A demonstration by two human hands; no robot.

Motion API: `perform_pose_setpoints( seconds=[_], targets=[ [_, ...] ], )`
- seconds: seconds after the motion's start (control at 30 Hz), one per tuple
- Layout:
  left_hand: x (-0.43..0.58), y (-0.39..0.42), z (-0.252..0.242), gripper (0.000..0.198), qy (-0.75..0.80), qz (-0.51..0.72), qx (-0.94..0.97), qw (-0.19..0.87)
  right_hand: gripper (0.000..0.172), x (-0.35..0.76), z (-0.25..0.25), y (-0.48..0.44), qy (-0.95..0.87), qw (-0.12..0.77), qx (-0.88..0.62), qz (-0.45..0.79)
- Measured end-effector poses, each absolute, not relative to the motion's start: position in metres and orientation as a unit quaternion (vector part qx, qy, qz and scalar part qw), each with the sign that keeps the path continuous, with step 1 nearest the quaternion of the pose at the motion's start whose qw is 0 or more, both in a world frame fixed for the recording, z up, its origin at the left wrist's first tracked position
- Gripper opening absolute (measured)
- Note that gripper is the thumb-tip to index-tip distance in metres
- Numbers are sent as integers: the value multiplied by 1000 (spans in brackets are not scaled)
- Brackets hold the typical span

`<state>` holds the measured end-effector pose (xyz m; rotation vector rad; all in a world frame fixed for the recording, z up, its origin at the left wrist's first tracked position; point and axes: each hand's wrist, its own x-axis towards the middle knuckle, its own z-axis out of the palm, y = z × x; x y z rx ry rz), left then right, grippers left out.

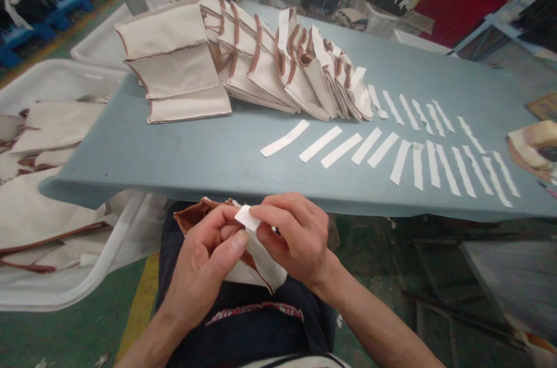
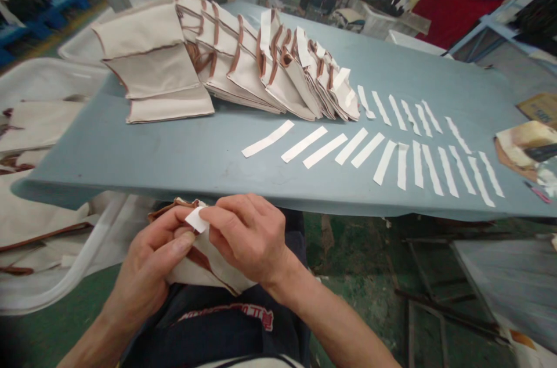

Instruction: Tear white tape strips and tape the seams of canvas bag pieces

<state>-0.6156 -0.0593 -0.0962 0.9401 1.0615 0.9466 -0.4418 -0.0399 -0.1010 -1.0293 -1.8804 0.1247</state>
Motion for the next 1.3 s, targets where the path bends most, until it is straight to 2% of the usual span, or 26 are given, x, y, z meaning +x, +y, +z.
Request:
perform_pose_setpoints(
  seconds=[0.1,0.23,0.3,0.4,0.57,0.63,0.8,0.9,1.07,1.17,1.3],
  targets=[
    [-613,-62,-99,22,524,434,491,544,20,-455,-99,-43,-691,530,-470,145],
    [-610,-61,-106,17,554,444,605,360,11,-470,-98,-45,-546,533,-531,368],
    [-610,-59,-107,20,557,436,633,316,16,-475,-100,-45,-475,536,-529,456],
    [-612,-57,-104,24,560,423,646,301,20,-478,-102,-45,-427,537,-524,505],
    [-615,-56,-99,30,560,434,627,325,21,-476,-101,-48,-485,522,-504,488],
    [-615,-56,-99,32,559,444,611,342,31,-473,-101,-49,-535,511,-497,453],
    [-615,-49,-102,38,571,437,549,426,37,-472,-108,-47,-683,478,-493,250],
    [-615,-45,-104,39,577,430,523,457,42,-474,-111,-43,-731,445,-485,178],
    [-621,-41,-108,36,574,435,559,412,59,-471,-103,-38,-770,378,-473,201],
    [-626,-39,-113,35,579,437,592,351,70,-468,-94,-35,-806,319,-449,217],
    [-631,-35,-121,35,579,441,616,303,67,-471,-85,-28,-863,219,-437,129]
  ],
)
